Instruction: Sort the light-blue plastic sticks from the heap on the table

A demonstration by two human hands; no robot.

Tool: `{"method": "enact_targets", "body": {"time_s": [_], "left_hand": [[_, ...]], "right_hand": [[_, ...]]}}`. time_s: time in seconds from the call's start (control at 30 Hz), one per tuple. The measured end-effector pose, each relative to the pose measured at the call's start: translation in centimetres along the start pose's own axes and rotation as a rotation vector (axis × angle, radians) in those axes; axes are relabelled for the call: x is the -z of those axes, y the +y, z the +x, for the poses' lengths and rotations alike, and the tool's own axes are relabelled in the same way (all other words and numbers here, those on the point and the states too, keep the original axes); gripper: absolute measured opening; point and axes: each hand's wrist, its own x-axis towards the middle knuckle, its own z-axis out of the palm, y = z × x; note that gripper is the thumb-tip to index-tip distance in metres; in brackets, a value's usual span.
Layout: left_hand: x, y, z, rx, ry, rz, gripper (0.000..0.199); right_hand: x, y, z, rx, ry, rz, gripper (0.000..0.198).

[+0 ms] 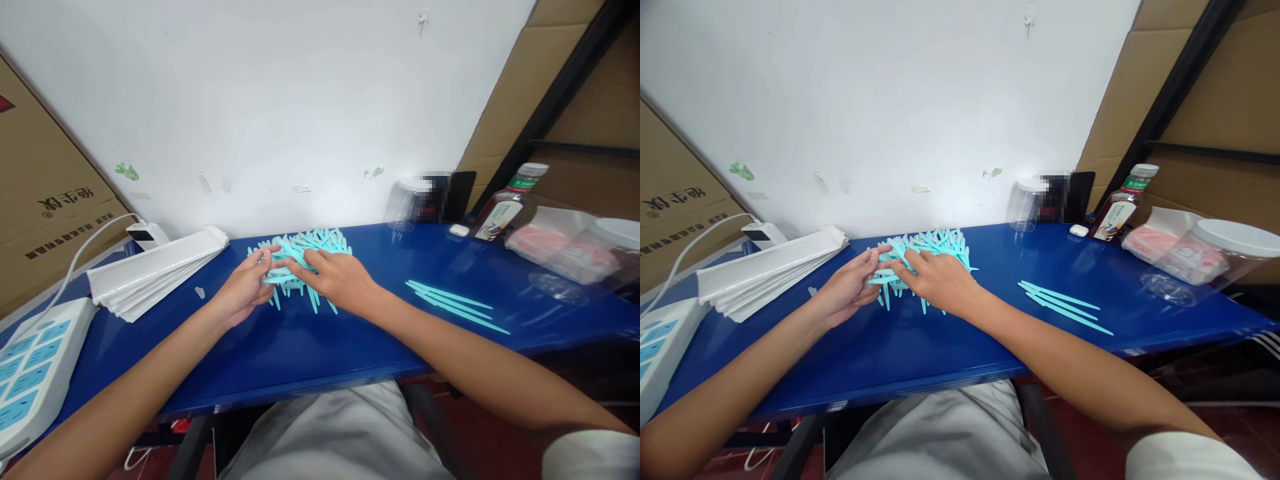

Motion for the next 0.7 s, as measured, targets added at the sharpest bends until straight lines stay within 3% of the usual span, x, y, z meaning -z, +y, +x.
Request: {"method": "enact_targets", "body": {"time_s": [0.17, 0.43, 0.7], "left_hand": [[0.2, -0.3, 0.2, 0.018, 0.012, -0.021, 0.031], [0.0, 0.3, 0.2, 0.054, 0.13, 0.062, 0.026], [-0.2, 0.1, -0.1, 0.123, 0.012, -0.079, 0.03]], "right_hand": [[0.0, -0.2, 0.1, 0.002, -0.007, -0.018, 0.038], [-0.3, -0.6, -0.1, -0.008, -0.016, 0.027, 0.037], [-0.1, -1.6, 0.0, -0.013, -0.004, 0.023, 0.035]]}}
